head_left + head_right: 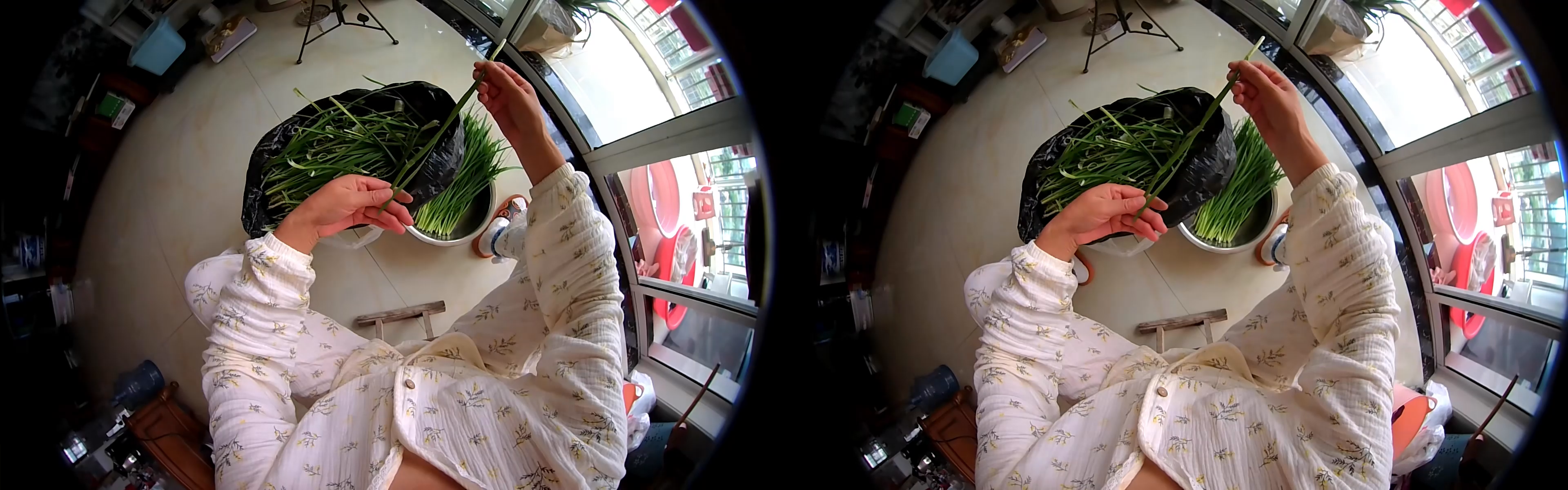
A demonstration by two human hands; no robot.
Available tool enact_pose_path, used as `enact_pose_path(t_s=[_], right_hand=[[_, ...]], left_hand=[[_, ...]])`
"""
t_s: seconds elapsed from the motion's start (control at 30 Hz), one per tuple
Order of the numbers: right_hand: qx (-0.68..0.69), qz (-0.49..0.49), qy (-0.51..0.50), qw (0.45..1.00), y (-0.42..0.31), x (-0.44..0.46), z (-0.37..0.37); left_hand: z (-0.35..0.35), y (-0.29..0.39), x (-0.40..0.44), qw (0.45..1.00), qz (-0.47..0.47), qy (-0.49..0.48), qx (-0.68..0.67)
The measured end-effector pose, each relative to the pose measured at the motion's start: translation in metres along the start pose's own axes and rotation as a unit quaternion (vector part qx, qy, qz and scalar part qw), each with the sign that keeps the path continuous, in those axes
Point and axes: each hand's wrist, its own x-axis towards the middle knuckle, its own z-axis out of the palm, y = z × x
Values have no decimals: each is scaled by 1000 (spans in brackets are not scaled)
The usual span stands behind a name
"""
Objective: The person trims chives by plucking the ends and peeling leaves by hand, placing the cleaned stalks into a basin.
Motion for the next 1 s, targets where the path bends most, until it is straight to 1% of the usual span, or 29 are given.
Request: enact_pose_path(t_s=[0.3, 0.4, 0.5, 0.6, 0.8, 0.9, 1.0], right_hand=[[-9, -22, 34, 999, -1, 4, 2], [-9, -45, 54, 998, 1, 5, 1], [0, -67, 78, 995, 3, 4, 3], [0, -82, 101, 991, 5, 5, 6], [9, -109, 126, 986, 9, 8, 11], [13, -128, 142, 982, 5, 10, 13], [29, -140, 157, 977, -1, 17, 5]], left_hand=[[-5, 0, -2, 999, 14, 28, 8], [-10, -3, 0, 997, 50, 60, 0], [-10, -4, 2, 988, 117, 95, -24], [-9, -3, 4, 981, 128, 131, -61], [-13, -6, 7, 971, 158, 166, -71], [-24, -13, 9, 963, 188, 177, -81], [-37, -14, 5, 964, 186, 172, -84]])
